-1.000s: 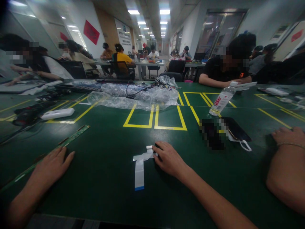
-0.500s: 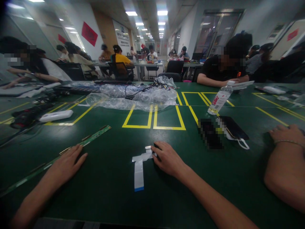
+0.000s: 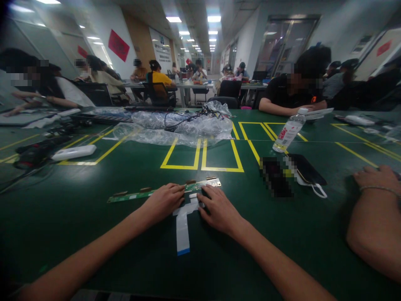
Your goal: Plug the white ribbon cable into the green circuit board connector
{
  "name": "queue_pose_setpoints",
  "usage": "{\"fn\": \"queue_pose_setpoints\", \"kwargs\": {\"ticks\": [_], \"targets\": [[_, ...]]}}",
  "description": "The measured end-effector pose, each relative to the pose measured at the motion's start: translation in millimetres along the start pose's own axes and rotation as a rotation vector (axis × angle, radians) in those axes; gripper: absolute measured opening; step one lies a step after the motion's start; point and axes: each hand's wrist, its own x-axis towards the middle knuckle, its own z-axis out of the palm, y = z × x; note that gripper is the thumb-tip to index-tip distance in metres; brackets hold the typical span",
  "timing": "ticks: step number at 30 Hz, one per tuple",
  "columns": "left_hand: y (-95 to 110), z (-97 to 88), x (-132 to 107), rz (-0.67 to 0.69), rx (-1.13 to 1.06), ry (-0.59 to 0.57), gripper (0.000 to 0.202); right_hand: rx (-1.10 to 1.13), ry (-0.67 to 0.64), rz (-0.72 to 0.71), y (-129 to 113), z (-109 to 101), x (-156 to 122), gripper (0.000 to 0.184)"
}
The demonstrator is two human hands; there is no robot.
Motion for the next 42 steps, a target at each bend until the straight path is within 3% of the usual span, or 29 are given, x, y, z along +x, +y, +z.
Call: {"fn": "queue_pose_setpoints", "kwargs": {"ticks": [11, 25, 32, 42], "targets": [[-8, 10.2, 2, 0.009, -0.136, 0.136, 0.025, -0.027, -0.031, 0.042, -4, 4, 2, 0.053], [-13, 10.4, 1, -0.001, -0.203, 0.165, 0.023, -0.045, -0.060, 0.072, -12, 14, 6, 0.065], [-15, 13.9, 2, 0.002, -0.244, 0.190, 0.018, -0.068, -0.107, 0.103, -16, 13, 7, 0.066], [-19, 15.0, 1, 0.025, -0.289, 0.187, 0.016, -0.122, -0.079, 0.077, -17, 12, 10, 0.062]]}}
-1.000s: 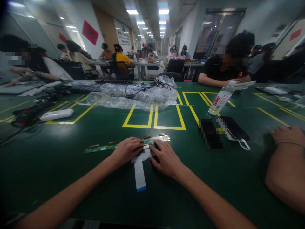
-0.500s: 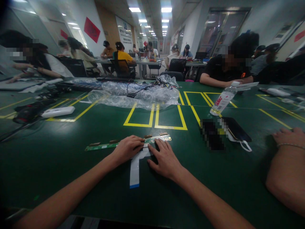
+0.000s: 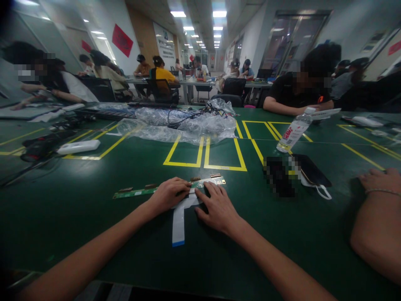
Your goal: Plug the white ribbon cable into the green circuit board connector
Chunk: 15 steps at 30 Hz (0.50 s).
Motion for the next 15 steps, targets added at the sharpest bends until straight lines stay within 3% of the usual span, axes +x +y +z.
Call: {"fn": "queue_pose_setpoints", "kwargs": {"ticks": [15], "targets": [[-0.8, 2.8, -0.4, 0.018, 0.009, 0.026, 0.016, -0.037, 0.012, 0.018, -1.1, 2.7, 1.6, 0.061]]}}
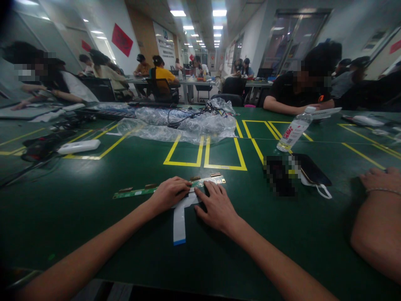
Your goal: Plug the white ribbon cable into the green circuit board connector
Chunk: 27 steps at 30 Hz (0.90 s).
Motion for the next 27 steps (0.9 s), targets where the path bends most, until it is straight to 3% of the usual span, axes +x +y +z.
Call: {"fn": "queue_pose_setpoints", "kwargs": {"ticks": [11, 17, 22, 27], "targets": [[1, 1.4, 0, -0.013, 0.033, 0.006, 0.015, 0.012, -0.008, 0.004, -1, -3, 0, 0.060], [6, -5.2, -1, -0.014, 0.038, -0.067, 0.020, 0.048, 0.007, -0.032, 6, -4, -2, 0.058], [15, -13.1, -12, -0.041, 0.037, -0.158, 0.039, 0.125, 0.041, -0.047, 13, -5, -4, 0.057], [23, -22.9, -37, -0.163, 0.094, -0.213, 0.042, 0.168, 0.101, -0.054, 15, -8, -6, 0.052]]}}
